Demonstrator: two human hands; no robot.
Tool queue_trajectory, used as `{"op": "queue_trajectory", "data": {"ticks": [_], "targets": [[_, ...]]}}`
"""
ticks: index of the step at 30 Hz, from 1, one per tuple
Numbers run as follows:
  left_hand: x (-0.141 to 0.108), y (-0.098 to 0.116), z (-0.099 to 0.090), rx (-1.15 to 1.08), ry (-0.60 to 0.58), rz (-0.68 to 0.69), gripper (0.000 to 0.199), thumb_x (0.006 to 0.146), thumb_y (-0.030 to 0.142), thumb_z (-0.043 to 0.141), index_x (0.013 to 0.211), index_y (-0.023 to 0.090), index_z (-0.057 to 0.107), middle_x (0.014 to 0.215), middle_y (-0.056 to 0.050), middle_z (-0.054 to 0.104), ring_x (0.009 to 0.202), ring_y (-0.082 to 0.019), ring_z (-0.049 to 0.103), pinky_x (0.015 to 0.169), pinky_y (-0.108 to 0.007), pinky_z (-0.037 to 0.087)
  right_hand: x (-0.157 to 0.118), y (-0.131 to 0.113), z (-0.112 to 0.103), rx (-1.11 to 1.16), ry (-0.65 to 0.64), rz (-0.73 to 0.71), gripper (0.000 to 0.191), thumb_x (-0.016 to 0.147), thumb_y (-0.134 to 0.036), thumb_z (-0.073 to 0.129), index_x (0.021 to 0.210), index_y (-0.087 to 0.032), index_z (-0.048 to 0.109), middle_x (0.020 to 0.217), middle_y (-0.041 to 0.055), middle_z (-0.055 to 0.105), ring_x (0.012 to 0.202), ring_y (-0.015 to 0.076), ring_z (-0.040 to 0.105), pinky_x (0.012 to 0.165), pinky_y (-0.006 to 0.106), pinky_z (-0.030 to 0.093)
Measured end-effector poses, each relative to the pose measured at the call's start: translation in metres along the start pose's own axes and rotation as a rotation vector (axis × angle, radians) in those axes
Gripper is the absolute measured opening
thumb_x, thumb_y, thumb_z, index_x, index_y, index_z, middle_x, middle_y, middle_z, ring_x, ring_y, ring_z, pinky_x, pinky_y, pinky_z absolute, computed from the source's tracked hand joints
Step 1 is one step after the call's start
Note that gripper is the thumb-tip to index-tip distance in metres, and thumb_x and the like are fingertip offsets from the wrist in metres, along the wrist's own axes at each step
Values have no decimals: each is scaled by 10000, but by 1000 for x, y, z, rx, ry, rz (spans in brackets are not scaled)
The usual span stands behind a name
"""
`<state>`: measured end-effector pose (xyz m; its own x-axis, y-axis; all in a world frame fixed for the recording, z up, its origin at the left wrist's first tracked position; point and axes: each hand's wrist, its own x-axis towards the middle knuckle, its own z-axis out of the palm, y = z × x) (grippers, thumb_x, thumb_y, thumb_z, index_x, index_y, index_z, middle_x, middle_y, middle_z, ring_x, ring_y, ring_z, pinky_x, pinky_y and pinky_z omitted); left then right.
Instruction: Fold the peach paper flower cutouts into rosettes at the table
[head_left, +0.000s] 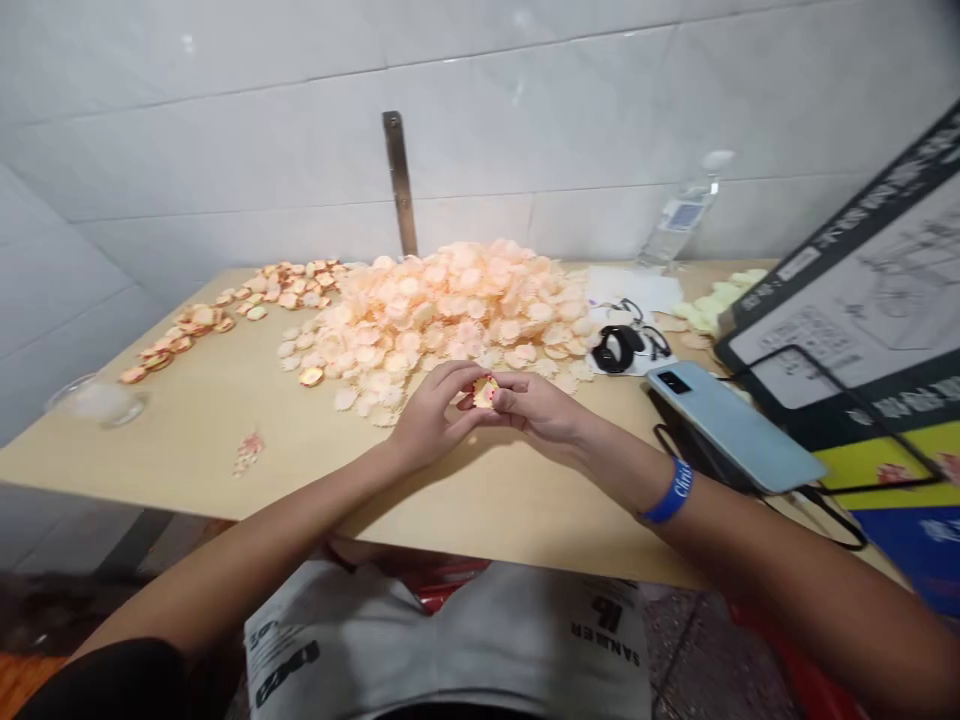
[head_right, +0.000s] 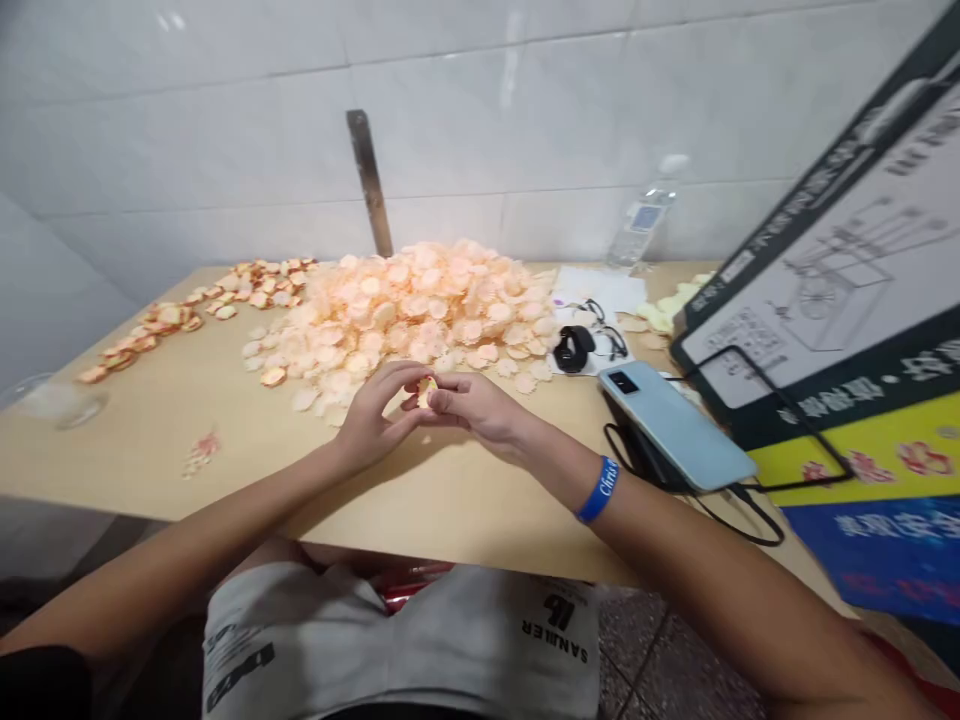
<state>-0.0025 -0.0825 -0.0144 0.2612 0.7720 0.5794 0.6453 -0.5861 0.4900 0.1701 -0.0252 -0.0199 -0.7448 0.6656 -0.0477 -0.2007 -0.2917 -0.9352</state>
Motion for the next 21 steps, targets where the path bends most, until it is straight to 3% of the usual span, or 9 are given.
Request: {"op": "queue_trajectory", "data": {"ticks": [4,7,16,21], "targets": [[32,-24,35,-45,-142,112,574,834,459,656,1328,205,510,1284,-155,607,1201,-271,570,1020,-416,469,2,1,-28,64,222,-3,401,520,-435,891,728,-150,700,709,23,702,674,137,657,651,249,521],[40,-28,47,-60,-176,124,633,847,429,652,1397,206,433,1294,-158,607,1175,-262,595,977,-404,499,6,5,-40,23,278,-1,429,501,-470,885,650,-127,672,665,37,694,630,137,642,615,248,491],[36,-33,42,-66,-245,189,613,843,329,680,1400,224,446,1286,-146,620,1187,-250,593,964,-406,514,8,11,-39,-124,88,-52,413,706,-514,747,662,-115,649,597,5,621,564,101,559,538,219,410],[36,-33,39,-71,-262,106,535,874,332,632,1369,186,492,1257,-147,638,1056,-214,645,837,-329,556,7,16,-39,47,62,-66,434,701,-549,752,755,-134,638,728,13,647,699,124,615,697,266,499]]}}
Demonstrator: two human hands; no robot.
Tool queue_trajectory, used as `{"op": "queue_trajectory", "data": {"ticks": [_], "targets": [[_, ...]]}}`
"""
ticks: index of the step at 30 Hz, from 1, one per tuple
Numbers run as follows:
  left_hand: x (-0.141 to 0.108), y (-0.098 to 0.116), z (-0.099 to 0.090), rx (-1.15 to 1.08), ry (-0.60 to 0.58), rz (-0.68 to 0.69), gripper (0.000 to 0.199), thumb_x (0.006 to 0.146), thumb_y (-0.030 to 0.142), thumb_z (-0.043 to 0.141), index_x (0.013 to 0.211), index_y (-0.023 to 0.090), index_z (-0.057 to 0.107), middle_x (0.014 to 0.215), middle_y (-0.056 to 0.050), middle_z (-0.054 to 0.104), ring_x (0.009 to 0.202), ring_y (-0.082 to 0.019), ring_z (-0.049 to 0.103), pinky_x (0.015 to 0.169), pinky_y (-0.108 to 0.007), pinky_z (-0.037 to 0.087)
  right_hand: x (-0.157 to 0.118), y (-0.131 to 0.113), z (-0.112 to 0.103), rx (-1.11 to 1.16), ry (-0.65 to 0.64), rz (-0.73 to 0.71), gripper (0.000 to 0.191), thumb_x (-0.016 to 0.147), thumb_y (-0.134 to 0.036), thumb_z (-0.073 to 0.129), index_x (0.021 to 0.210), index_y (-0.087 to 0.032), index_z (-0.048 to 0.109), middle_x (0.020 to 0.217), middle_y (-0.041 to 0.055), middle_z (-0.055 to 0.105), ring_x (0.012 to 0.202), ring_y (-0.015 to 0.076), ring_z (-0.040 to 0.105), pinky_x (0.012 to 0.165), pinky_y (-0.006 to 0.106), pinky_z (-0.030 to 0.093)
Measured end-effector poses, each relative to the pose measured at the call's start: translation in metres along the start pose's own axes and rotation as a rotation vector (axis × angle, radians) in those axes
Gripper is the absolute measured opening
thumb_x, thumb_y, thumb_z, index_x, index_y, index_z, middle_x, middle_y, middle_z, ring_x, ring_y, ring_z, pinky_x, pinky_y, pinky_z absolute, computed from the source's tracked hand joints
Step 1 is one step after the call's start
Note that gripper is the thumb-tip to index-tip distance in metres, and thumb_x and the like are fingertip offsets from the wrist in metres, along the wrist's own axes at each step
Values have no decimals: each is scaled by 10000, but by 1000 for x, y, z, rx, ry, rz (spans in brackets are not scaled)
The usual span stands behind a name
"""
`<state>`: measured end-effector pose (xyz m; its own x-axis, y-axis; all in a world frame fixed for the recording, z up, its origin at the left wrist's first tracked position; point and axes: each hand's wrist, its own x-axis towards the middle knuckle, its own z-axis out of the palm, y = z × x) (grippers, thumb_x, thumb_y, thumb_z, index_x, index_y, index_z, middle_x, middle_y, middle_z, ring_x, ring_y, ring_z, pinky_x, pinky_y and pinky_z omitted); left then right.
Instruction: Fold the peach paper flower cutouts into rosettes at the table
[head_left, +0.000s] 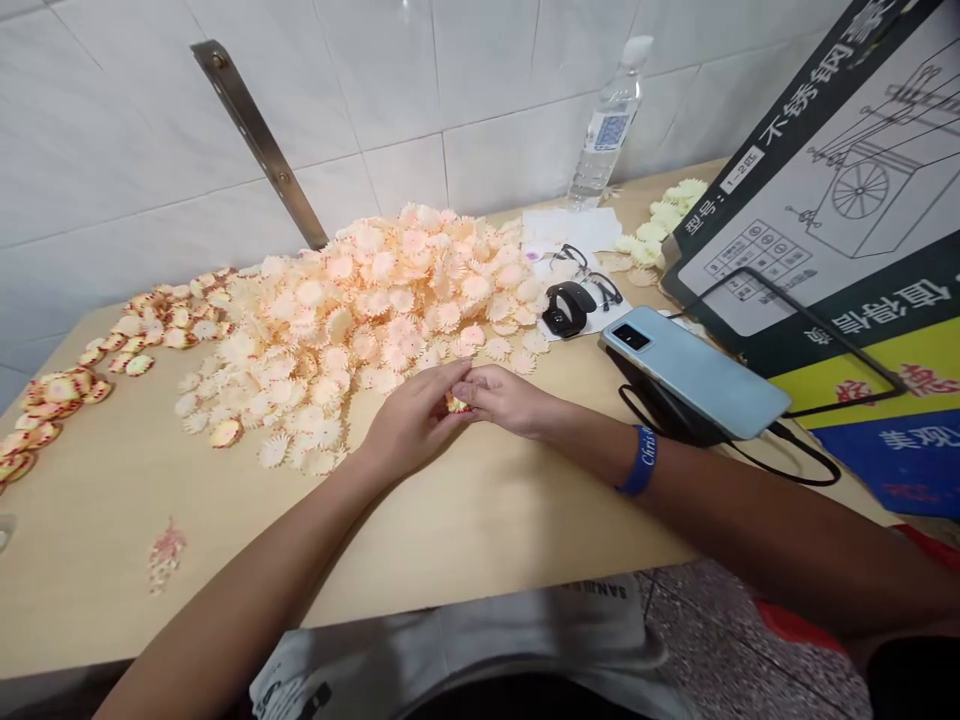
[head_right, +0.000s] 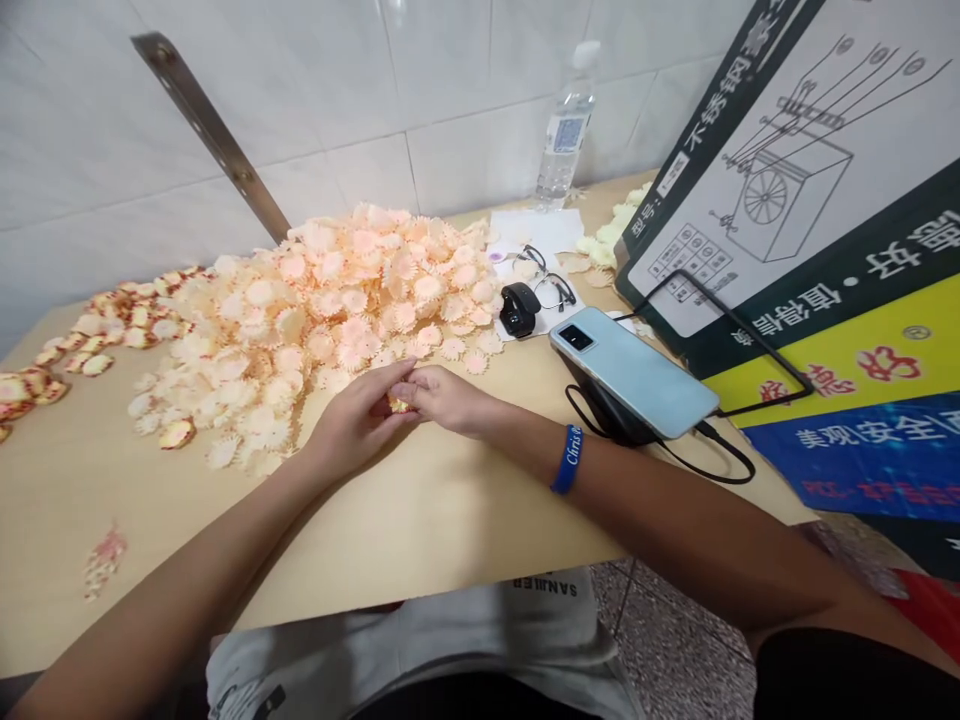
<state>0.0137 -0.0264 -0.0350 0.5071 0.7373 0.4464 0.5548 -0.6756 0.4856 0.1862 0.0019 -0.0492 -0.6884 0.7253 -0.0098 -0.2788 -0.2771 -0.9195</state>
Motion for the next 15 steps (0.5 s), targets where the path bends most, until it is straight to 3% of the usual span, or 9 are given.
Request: {"op": "queue_trajectory", "data": {"ticks": [3,6,9,12,15], "targets": [[-2,1,-5,-23,37,-133,454,893,358,593,1304,169,561,1172,-127,686,945,-196,675,772,-301,561,-3,-2,-1,99,-18,30,446,726,-571,727,827,-145,641,838,36,672,823,142,644,819,310,512],[-3,0,-8,-40,105,-234,394,902,389,574,1224,165,620,1151,-115,703,1007,-217,677,863,-332,548,-5,-7,-1,99,-48,67,466,716,-564,740,911,-149,657,925,55,691,896,157,656,851,320,512],[-3,0,-8,-57,92,-188,517,836,464,652,1265,182,590,1289,-133,637,1175,-264,612,968,-382,512,-5,-10,-1,80,-31,40,399,691,-488,795,834,-144,651,786,13,671,761,119,642,739,252,507],[-3,1,-7,-41,34,-139,719,785,497,699,1396,202,463,1369,-158,572,1226,-286,581,965,-405,519,-3,-9,-1,78,-7,46,386,664,-464,821,762,-139,636,672,-16,623,608,88,580,593,214,454],[-3,3,-8,-15,27,-31,590,856,409,649,1386,219,471,1330,-144,607,1191,-256,611,958,-390,524,-3,-7,-1,80,38,57,433,613,-478,846,781,-136,641,692,-9,621,600,87,561,558,214,416]]}}
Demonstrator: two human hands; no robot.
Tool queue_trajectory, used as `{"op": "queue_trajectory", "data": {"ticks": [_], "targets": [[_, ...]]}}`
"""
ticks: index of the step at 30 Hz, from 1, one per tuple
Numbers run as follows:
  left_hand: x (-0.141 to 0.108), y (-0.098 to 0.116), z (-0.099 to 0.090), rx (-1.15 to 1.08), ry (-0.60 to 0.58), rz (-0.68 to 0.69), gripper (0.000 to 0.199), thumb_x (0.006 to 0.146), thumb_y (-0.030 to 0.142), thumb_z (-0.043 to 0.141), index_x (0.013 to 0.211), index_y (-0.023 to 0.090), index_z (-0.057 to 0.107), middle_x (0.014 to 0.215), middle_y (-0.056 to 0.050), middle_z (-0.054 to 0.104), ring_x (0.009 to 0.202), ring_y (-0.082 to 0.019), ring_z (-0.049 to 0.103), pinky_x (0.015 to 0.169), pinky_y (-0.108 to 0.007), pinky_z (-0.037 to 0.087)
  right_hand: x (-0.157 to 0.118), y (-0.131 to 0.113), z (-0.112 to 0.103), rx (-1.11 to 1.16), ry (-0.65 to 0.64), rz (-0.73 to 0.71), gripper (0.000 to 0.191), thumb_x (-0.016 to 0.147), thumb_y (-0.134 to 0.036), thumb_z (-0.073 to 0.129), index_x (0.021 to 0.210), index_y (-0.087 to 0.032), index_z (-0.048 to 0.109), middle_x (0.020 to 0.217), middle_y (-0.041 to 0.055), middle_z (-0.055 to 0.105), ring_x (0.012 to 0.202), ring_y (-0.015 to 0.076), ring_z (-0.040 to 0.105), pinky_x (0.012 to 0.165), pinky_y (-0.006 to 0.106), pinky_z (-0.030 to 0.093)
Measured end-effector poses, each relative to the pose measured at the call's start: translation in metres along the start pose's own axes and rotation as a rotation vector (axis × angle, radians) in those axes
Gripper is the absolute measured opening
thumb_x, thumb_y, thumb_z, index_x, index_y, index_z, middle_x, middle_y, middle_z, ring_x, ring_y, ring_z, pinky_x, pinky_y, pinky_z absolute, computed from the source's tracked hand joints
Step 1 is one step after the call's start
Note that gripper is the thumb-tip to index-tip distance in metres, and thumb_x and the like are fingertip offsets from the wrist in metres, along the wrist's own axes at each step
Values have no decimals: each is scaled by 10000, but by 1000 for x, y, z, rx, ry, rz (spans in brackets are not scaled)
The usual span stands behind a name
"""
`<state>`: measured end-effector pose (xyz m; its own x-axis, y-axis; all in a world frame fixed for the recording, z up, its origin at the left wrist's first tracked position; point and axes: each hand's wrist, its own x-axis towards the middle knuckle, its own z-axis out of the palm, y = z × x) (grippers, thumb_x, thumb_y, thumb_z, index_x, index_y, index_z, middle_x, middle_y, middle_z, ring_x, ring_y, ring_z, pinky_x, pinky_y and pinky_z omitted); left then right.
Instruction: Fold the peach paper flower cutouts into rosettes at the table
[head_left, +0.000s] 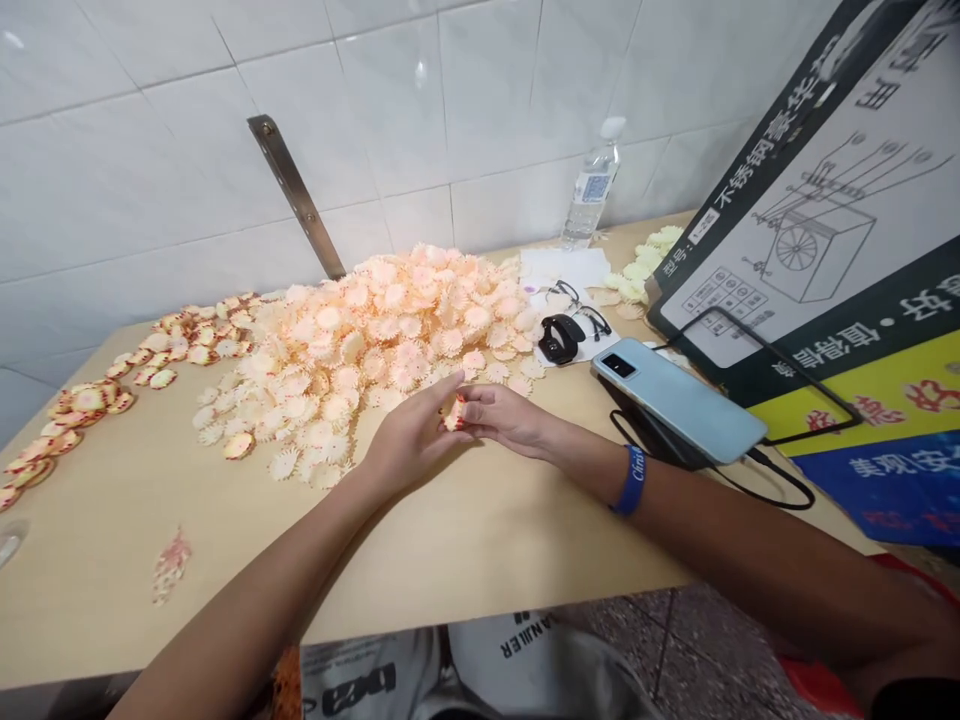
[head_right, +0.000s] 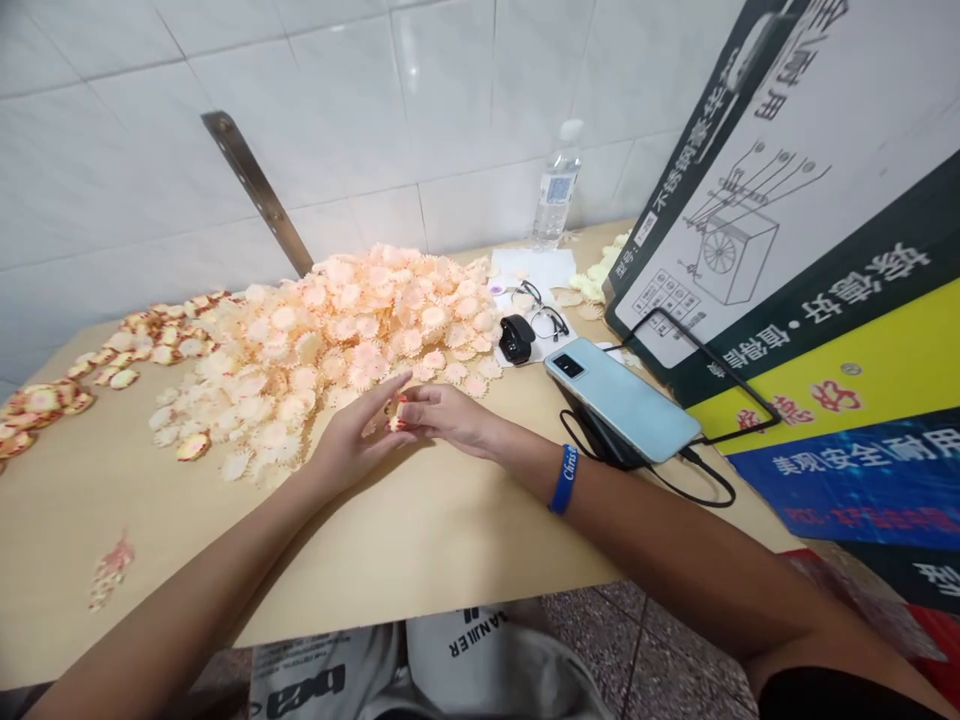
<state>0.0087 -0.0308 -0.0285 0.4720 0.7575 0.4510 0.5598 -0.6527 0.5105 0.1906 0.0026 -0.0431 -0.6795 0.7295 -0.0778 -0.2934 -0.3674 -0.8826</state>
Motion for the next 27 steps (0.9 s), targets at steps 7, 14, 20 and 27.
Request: {"op": "queue_trajectory", "data": {"ticks": [7,14,20,27], "targets": [[1,4,-2,-16,112,19,432,792,424,719,1153,209,622,1087,-103,722,997,-225,689,867,-350,559,0,-2,-2,-80,-103,-25,453,634,-520,817,756,-117,650,637,-2,595,540,75,467,491,219,311],[0,4,3,-19,80,2,597,793,472,700,1302,211,530,1231,-153,656,1097,-251,653,911,-380,544,2,4,-5,-146,-66,-31,401,682,-485,796,786,-110,697,690,28,648,618,102,553,563,225,390],[1,3,5,-11,16,114,635,796,403,721,1362,247,480,1266,-131,644,1171,-244,617,960,-394,524,4,8,-2,-223,19,-4,382,674,-475,793,740,-113,690,597,1,605,542,93,518,515,224,375],[0,0,6,25,8,92,443,854,332,667,1273,230,563,1251,-124,661,1155,-230,633,954,-389,532,5,5,3,-228,11,0,425,681,-530,762,695,-120,652,594,-4,601,564,103,534,556,240,401]]}}
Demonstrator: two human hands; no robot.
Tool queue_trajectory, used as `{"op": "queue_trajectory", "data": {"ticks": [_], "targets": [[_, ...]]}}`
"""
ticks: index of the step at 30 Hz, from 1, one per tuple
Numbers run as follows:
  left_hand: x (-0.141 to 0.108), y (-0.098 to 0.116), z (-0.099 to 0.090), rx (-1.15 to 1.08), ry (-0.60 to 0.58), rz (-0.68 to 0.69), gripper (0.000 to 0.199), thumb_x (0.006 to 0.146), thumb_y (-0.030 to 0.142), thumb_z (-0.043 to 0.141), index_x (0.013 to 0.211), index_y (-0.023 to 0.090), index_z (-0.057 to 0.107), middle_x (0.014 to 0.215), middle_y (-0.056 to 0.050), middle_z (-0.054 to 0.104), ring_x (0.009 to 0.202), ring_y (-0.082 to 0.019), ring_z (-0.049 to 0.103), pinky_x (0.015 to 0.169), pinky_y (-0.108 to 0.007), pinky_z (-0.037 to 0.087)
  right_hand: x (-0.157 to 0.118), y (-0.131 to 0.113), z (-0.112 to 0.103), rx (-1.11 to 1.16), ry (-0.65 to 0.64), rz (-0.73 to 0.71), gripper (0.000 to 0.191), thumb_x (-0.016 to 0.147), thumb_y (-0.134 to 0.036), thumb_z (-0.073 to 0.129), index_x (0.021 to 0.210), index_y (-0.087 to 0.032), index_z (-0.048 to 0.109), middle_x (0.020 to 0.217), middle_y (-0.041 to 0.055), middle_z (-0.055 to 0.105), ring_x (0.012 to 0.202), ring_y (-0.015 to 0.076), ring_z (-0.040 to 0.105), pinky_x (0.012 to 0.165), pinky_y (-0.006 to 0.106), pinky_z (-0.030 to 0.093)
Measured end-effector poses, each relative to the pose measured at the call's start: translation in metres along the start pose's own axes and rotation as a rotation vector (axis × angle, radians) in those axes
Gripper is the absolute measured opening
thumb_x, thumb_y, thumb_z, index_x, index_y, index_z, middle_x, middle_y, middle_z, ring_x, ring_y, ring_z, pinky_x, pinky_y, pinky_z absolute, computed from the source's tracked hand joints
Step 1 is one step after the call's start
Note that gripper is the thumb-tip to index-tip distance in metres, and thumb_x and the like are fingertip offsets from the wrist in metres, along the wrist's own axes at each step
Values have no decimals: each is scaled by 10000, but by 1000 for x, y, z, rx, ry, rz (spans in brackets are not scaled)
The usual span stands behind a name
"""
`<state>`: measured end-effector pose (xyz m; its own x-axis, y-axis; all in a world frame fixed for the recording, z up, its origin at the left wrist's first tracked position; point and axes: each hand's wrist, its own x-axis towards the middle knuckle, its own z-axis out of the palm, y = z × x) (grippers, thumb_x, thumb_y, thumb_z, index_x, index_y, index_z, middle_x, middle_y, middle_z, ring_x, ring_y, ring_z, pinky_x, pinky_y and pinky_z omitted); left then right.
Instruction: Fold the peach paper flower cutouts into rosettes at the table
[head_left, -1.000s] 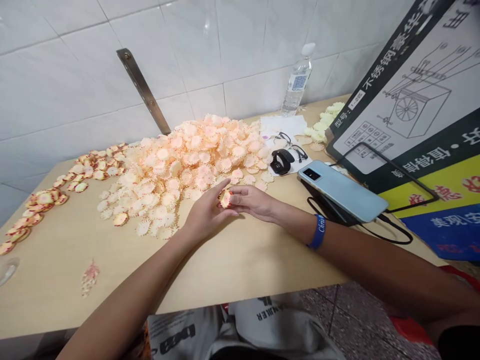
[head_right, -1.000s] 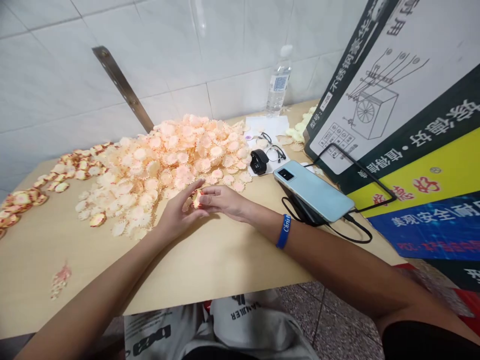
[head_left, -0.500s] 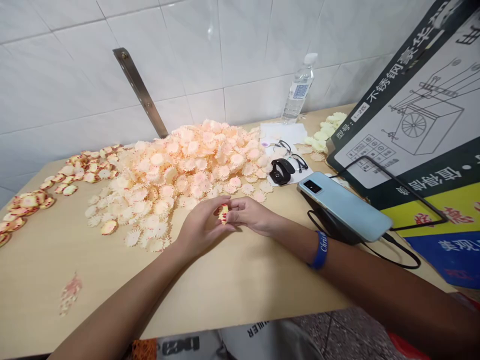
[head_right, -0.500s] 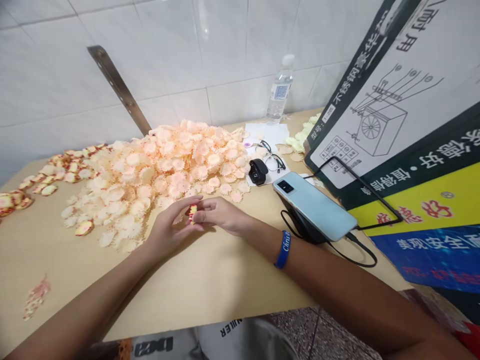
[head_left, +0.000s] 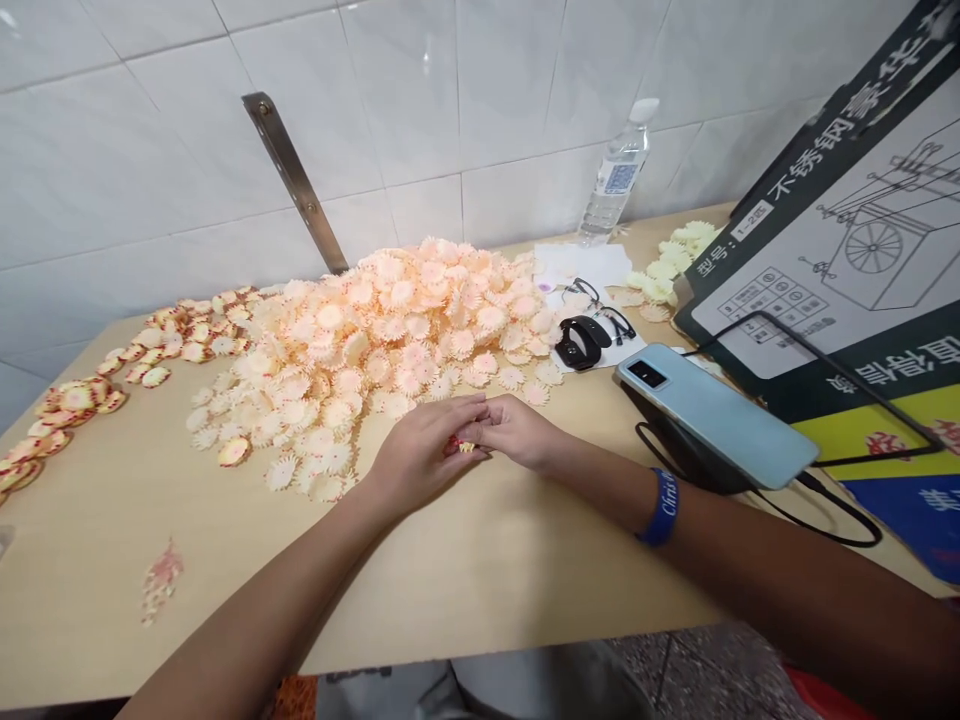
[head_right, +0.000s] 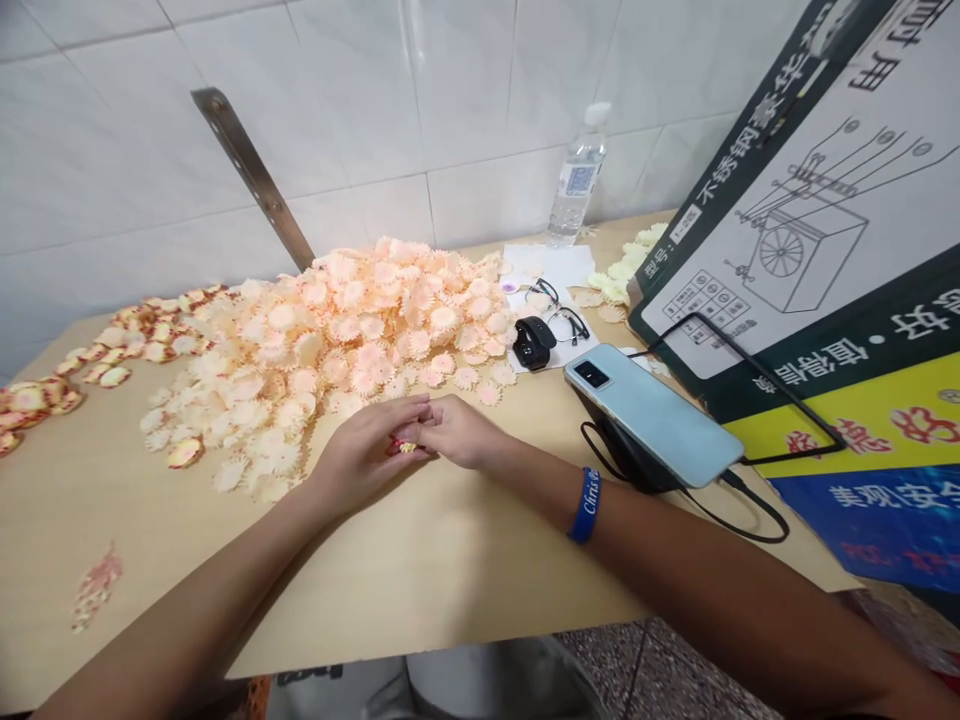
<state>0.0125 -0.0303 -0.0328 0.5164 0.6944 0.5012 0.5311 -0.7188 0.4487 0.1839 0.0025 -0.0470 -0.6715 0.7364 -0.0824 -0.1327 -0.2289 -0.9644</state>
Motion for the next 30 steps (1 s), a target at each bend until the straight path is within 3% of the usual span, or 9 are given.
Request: {"op": "queue_trajectory", "data": {"ticks": [6,11,14,18,21,26,30], "targets": [[-1,-6,-1,-6,-9,-24,417,864,330,652,1264,233,588,1258,-111,662,1144,-226,644,959,-383,540,4,3,-5,-11,-48,-29,483,694,-599,727,713,-127,624,619,-13,591,578,96,542,593,244,447],[-1,-7,-4,-45,33,-81,334,887,263,602,1218,225,632,1241,-115,671,1151,-231,639,905,-360,568,1,5,-8,140,-66,-7,479,715,-538,753,974,-145,661,895,48,683,874,151,665,895,356,515],[0,-6,-3,-123,79,-152,321,870,270,618,1185,223,655,1199,-113,692,1119,-228,651,803,-310,591,-2,5,-7,193,-35,6,483,718,-515,764,1019,-152,656,924,60,692,906,162,676,955,415,510],[0,-3,-3,-154,123,-204,330,856,283,630,1176,207,660,1123,-105,720,933,-194,697,730,-276,580,-7,0,-5,207,-44,25,452,715,-518,764,956,-147,670,919,63,700,879,152,682,928,382,535],[-2,0,-4,-114,150,-216,360,844,356,653,1168,202,660,1069,-98,733,881,-193,700,766,-290,569,-10,-2,-3,187,-56,35,469,654,-494,816,933,-145,674,864,36,694,827,136,675,863,334,553],[-3,2,-6,-112,95,-202,493,789,465,703,1207,213,633,1097,-107,725,957,-234,700,851,-340,562,-10,-1,0,103,-27,-47,422,679,-504,794,848,-133,686,635,-26,618,549,64,538,598,208,486],[-2,4,-1,-109,43,-130,713,781,432,725,1410,243,448,1371,-139,574,1216,-264,589,965,-386,523,-9,2,-1,20,-9,-32,408,698,-511,775,830,-133,695,691,22,664,622,112,591,618,242,478]]}}
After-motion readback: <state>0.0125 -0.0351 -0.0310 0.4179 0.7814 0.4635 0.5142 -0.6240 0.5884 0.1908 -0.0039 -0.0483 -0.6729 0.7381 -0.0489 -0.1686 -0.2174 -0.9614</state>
